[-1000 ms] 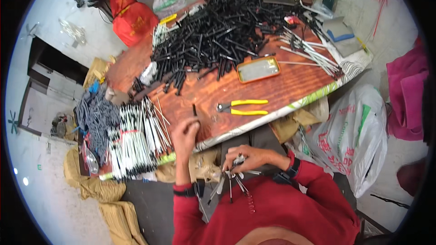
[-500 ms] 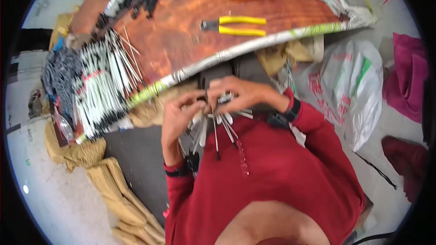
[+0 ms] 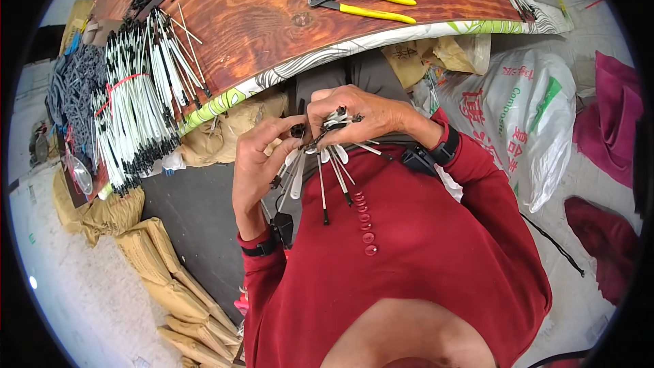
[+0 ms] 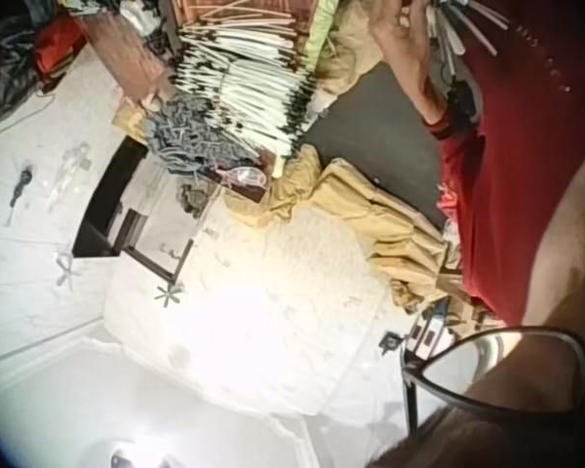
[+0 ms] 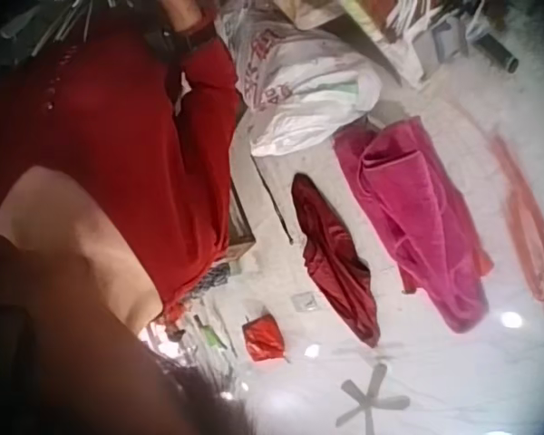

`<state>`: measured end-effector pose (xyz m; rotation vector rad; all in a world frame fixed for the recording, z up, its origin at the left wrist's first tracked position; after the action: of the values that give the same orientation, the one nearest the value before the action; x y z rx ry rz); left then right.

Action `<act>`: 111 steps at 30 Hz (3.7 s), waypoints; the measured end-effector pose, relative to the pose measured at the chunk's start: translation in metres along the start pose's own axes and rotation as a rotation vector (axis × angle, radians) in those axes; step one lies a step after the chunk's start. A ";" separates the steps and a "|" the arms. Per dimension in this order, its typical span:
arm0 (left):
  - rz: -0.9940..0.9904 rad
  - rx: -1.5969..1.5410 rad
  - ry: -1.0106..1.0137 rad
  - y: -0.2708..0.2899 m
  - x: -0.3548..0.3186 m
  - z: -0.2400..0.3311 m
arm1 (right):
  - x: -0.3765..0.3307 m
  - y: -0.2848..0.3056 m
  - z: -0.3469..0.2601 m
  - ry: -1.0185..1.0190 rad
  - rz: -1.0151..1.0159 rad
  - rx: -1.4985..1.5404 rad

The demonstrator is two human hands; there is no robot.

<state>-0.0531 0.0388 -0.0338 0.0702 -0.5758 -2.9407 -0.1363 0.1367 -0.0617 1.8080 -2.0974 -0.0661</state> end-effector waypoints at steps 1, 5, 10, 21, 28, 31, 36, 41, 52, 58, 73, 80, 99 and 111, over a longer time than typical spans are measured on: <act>-0.005 -0.003 0.006 0.001 0.000 0.000 | 0.001 0.000 -0.001 -0.009 -0.014 -0.021; -0.079 -0.071 0.092 0.000 0.007 -0.017 | 0.002 0.000 -0.001 -0.014 -0.034 -0.060; -0.044 -0.218 0.187 -0.003 0.011 -0.036 | 0.002 0.010 0.002 -0.054 -0.012 -0.014; -0.074 -0.335 0.248 -0.003 0.011 -0.033 | 0.001 0.011 0.010 -0.047 0.069 -0.030; -0.084 -0.274 0.115 0.005 0.012 -0.031 | -0.001 0.011 0.003 -0.002 0.102 -0.070; -0.097 -0.279 0.063 0.005 0.014 -0.031 | 0.001 0.010 0.007 -0.029 0.101 -0.114; -0.077 -0.394 0.137 0.002 0.013 -0.035 | 0.000 0.011 0.004 -0.028 0.117 -0.104; -0.111 -0.373 0.110 0.001 0.012 -0.036 | -0.001 0.008 0.006 -0.028 0.110 -0.123; -0.206 -0.391 0.107 0.001 0.015 -0.021 | -0.003 0.005 0.008 -0.067 0.071 -0.167; -0.288 -0.556 0.208 0.002 0.012 -0.035 | -0.002 0.002 0.004 -0.021 0.084 -0.158; -0.191 -0.473 0.494 -0.011 0.003 -0.027 | -0.007 0.012 -0.015 0.130 0.152 -0.337; -0.156 -0.500 0.530 -0.019 0.000 -0.023 | -0.013 0.015 -0.010 0.109 0.188 -0.346; -0.132 -0.531 0.611 -0.018 -0.011 -0.030 | -0.014 0.016 -0.011 0.084 0.190 -0.316; -0.148 -0.419 0.414 -0.018 -0.007 -0.009 | -0.013 0.019 -0.010 0.101 0.202 -0.211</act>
<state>-0.0480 0.0530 -0.0491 0.6765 0.1078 -2.9811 -0.1495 0.1548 -0.0504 1.4426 -2.1025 -0.1349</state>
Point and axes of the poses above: each hand's wrist, its own x-axis towards the middle knuckle, its own y-axis out of the back of the hand, z = x × y, the point moved 9 cm from there along x, towards the middle knuckle, and after that the axes turned 4 degrees about -x, right-handed, at the moved point
